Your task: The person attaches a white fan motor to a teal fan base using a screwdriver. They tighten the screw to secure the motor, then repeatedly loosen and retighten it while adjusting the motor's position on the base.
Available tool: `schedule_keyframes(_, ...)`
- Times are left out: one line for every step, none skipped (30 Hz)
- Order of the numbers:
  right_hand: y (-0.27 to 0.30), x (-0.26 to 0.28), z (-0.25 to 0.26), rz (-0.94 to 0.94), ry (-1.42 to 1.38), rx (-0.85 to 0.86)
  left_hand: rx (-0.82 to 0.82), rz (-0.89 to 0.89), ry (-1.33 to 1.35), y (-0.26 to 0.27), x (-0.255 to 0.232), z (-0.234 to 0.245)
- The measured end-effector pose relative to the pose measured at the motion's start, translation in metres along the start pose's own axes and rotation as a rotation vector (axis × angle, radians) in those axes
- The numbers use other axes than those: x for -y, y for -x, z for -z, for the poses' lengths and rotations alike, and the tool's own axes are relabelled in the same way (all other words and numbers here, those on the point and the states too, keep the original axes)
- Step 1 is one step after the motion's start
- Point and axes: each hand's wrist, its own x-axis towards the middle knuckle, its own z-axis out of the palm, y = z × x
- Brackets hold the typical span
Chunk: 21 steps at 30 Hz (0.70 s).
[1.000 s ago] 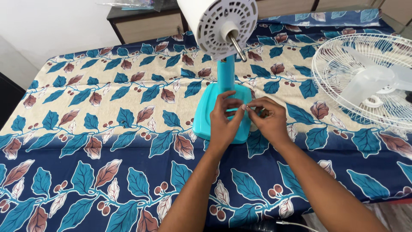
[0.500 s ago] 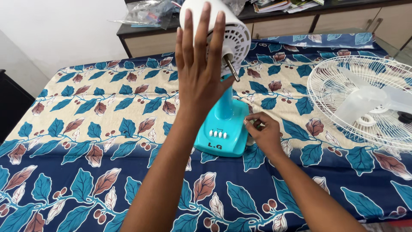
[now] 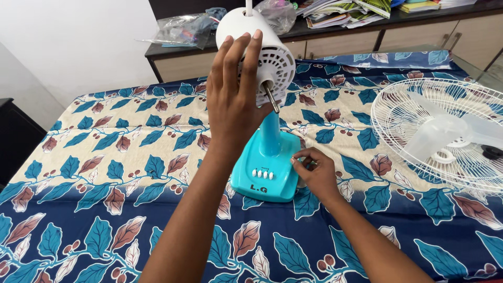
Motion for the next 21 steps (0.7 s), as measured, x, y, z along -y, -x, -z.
schedule_keyframes(0.001,0.0,0.0,-0.005,0.008,0.003,-0.009,0.016,-0.013,0.002,-0.002,-0.003)
schedule_keyframes(0.001,0.0,0.0,-0.008,-0.003,0.003,-0.018,0.032,-0.026,0.003,-0.003,-0.005)
schedule_keyframes(0.001,-0.001,0.0,-0.01,-0.012,0.002,-0.02,0.035,-0.032,0.004,-0.003,-0.006)
schedule_keyframes(0.001,-0.001,0.0,-0.012,-0.02,0.001,-0.021,0.037,-0.037,0.006,-0.001,-0.007)
schedule_keyframes(0.001,-0.001,0.001,-0.005,-0.028,0.007,-0.022,0.039,-0.044,0.006,-0.001,-0.008)
schedule_keyframes(0.001,-0.001,0.001,0.001,-0.036,0.013,-0.03,0.041,-0.042,0.007,0.0,-0.01)
schedule_keyframes(0.001,-0.001,0.001,0.007,-0.046,0.02,-0.036,0.043,-0.041,0.007,0.0,-0.011)
schedule_keyframes(0.002,-0.001,0.001,-0.015,-0.032,0.026,-0.041,0.045,-0.041,0.008,0.0,-0.012)
schedule_keyframes(0.001,-0.002,0.001,-0.036,-0.017,0.031,-0.041,0.046,-0.034,0.009,0.0,-0.012)
schedule_keyframes(0.001,-0.002,0.001,-0.056,-0.003,0.037,-0.041,0.047,-0.028,0.009,0.0,-0.012)
schedule_keyframes(0.002,-0.003,0.0,-0.016,-0.018,0.047,-0.041,0.047,-0.022,0.009,-0.001,-0.012)
schedule_keyframes(0.002,-0.003,0.0,0.025,-0.034,0.058,-0.038,0.047,-0.02,0.009,-0.001,-0.011)
schedule_keyframes(0.002,-0.003,0.0,0.066,-0.048,0.069,-0.036,0.048,-0.018,0.008,-0.002,-0.01)
schedule_keyframes(0.003,-0.004,0.0,0.046,-0.038,0.069,-0.034,0.048,-0.017,0.007,-0.003,-0.009)
schedule_keyframes(0.003,-0.004,-0.001,0.027,-0.029,0.07,-0.026,0.041,-0.033,0.006,-0.003,-0.008)
schedule_keyframes(0.002,-0.004,-0.001,0.008,-0.02,0.071,-0.018,0.034,-0.049,0.005,-0.003,-0.006)
schedule_keyframes(0.002,-0.005,-0.001,0.007,-0.017,0.072,-0.01,0.026,-0.065,0.003,-0.003,-0.004)
schedule_keyframes(0.002,-0.005,-0.002,0.006,-0.015,0.073,0.008,0.017,-0.082,0.001,-0.002,-0.002)
schedule_keyframes(0.002,-0.006,-0.001,0.004,-0.011,0.075,0.027,0.009,-0.098,0.0,-0.001,0.0)
schedule_keyframes(0.002,-0.006,-0.001,0.013,-0.012,0.075,0.046,0.0,-0.114,-0.001,-0.001,0.001)
schedule_keyframes(0.002,-0.006,-0.002,0.022,-0.015,0.077,0.05,0.001,-0.103,-0.002,0.0,0.002)
